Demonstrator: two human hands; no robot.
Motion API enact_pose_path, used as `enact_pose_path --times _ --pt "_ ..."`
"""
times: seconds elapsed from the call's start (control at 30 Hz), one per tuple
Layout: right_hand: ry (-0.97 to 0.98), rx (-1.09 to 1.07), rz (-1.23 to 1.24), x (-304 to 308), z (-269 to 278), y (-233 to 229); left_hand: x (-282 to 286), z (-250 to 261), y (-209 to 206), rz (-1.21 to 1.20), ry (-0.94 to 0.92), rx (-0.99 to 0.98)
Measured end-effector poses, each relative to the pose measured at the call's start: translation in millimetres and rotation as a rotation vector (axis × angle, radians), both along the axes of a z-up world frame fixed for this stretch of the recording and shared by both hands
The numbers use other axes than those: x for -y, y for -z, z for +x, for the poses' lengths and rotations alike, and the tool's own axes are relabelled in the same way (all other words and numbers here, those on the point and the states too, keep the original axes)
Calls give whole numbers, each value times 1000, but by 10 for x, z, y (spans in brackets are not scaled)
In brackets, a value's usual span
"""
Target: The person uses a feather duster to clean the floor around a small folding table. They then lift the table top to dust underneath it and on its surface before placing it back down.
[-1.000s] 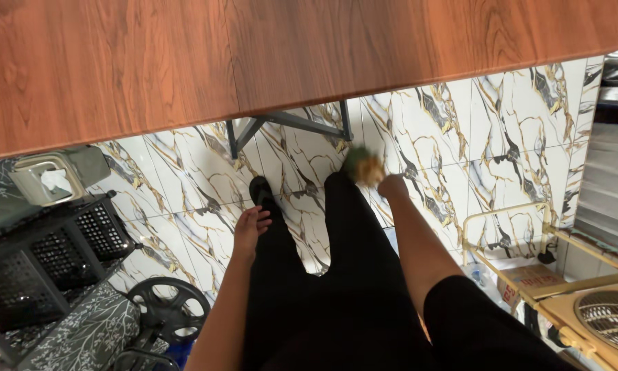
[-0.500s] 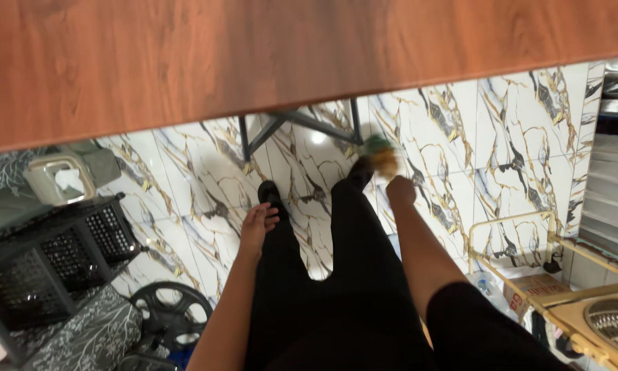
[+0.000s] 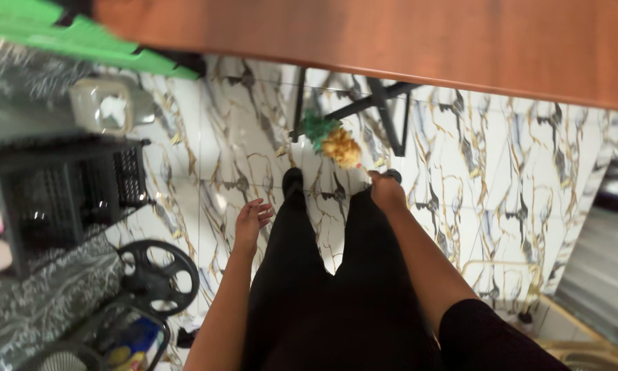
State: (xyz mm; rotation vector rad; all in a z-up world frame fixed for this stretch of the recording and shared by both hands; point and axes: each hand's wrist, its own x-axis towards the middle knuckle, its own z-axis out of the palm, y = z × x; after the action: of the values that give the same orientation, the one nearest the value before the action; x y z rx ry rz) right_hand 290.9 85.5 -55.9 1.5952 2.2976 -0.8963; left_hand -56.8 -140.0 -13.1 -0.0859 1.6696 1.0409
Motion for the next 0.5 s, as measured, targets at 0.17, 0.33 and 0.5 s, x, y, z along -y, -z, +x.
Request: enact_pose_path --times 0.17,0.33,0.5 --pt "-43 155 -21 -45 -718 -228 506 -322 38 11 -142 16" --pt "39 201 -55 40 -1209 -81 990 -419 180 -34 -282 41" --pt "-230 213 -11 193 -1638 383 1298 -425 182 -82 -367 75"
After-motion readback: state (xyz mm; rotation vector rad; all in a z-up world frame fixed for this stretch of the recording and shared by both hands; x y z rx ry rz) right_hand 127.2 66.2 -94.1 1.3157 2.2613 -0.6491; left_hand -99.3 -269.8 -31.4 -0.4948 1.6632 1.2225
